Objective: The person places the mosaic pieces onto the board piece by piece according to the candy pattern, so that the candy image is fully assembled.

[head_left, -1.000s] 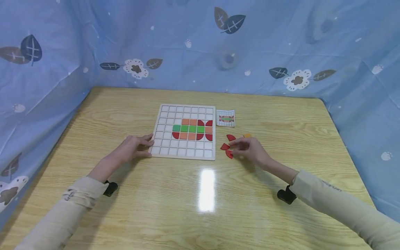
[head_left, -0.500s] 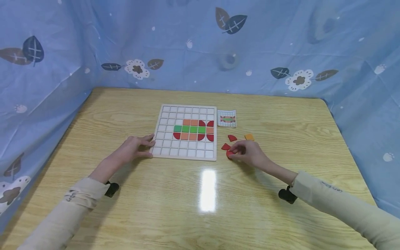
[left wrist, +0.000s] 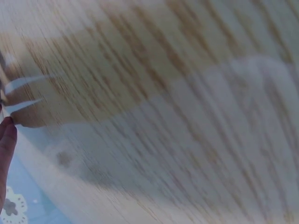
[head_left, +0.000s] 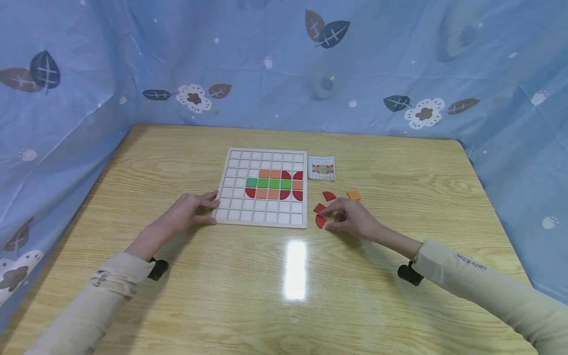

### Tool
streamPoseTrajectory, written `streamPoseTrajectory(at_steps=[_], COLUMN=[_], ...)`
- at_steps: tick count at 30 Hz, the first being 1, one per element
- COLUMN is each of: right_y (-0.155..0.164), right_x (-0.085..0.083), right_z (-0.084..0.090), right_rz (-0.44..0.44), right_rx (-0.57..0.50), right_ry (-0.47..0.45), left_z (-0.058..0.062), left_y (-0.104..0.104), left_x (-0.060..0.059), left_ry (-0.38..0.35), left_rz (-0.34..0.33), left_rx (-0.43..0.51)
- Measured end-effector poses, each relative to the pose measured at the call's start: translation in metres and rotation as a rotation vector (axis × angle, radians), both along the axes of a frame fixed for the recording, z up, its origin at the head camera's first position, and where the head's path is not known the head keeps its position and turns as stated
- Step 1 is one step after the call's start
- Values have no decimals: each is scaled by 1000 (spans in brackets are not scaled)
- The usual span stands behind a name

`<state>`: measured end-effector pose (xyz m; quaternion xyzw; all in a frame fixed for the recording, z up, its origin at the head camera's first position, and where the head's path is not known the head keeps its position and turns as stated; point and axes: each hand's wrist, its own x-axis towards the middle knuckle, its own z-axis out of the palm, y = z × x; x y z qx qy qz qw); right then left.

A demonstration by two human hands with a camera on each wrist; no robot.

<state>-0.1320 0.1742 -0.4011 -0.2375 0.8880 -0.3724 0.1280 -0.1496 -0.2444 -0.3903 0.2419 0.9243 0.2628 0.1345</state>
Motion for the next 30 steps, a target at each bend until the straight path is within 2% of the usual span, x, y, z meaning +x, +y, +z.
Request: streamPoseTrajectory(at_steps=[4, 9, 15, 19, 25, 30], right_y=[0, -3, -8, -10, -10, -10], right_x=[-3, -6, -8, -8, -6, -4], right_z=[0, -1, -2, -2, -3, 0], right_rz=[55, 84, 35, 1, 18, -35], right_rx=[31, 33, 42, 40, 33, 11], right_ry=[7, 66, 140, 135, 149, 53], left_z=[1, 0, 0, -1, -1, -1], left_y=[-1, -1, -1, -1, -3, -4], left_x=[0, 0, -1, -2, -2, -2], left_ry=[-5, -12, -10, -15, -6, -15], left_rz=[5, 8, 6, 10, 3, 1], left_rx=[7, 12, 11, 14, 17, 15])
